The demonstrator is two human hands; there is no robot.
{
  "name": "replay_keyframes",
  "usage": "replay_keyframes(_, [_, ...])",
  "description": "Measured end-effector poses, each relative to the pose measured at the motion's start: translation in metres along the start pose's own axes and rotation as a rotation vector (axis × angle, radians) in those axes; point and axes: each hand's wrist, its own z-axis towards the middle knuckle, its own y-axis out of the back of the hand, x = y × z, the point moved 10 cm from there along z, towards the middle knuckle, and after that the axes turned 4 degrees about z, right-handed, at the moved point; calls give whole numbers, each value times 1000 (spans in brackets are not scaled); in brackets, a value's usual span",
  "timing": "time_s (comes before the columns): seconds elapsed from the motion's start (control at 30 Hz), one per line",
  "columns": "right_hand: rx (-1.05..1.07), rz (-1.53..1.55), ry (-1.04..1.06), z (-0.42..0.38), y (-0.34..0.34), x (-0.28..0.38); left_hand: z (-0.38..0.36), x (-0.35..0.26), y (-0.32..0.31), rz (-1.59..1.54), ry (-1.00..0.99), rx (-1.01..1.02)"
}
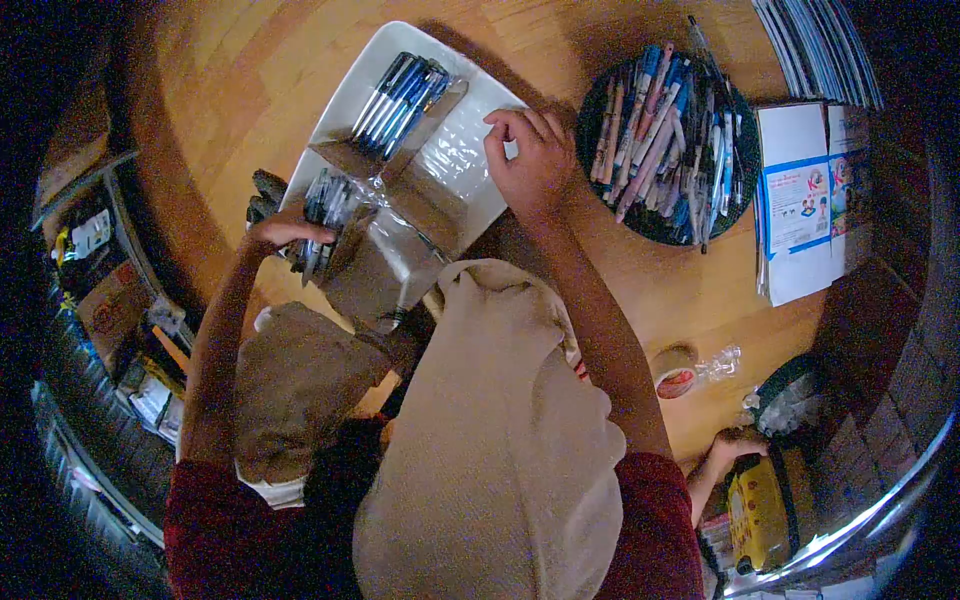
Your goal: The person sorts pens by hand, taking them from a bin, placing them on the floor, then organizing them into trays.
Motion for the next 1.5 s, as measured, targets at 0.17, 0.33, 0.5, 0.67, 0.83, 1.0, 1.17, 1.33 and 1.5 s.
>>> replay_keyframes(0.17, [35, -31, -2, -1, -4, -3, 7, 12, -5, -58, -1, 83])
replay_keyframes(0.33, [15, -187, 47, -3, -2, 8, 2, 0, -5, -50, -42, 67])
replay_keyframes(0.5, [198, -163, 236, -7, 1, 70, 9, 16, -17, 77, 18, 43])
replay_keyframes(0.67, [727, 404, -282, -60, -54, 73, 2, -22, -74, -139, -120, 147])
replay_keyframes(0.83, [946, 35, -248, -73, -57, 101, -6, -32, -74, -283, -90, 82])
replay_keyframes(1.0, [1087, 404, -458, -143, -112, 77, 6, -17, -85, -434, -121, 116])
replay_keyframes(1.17, [1091, 542, -542, -143, -123, 80, -4, -18, -90, -574, -146, 106])
replay_keyframes(1.33, [1166, 609, -938, -146, -99, 93, 45, 58, -119, -597, -134, 73])
replay_keyframes(1.5, [1233, 555, -947, -193, -145, 36, 12, 21, -107, -431, -389, 30])
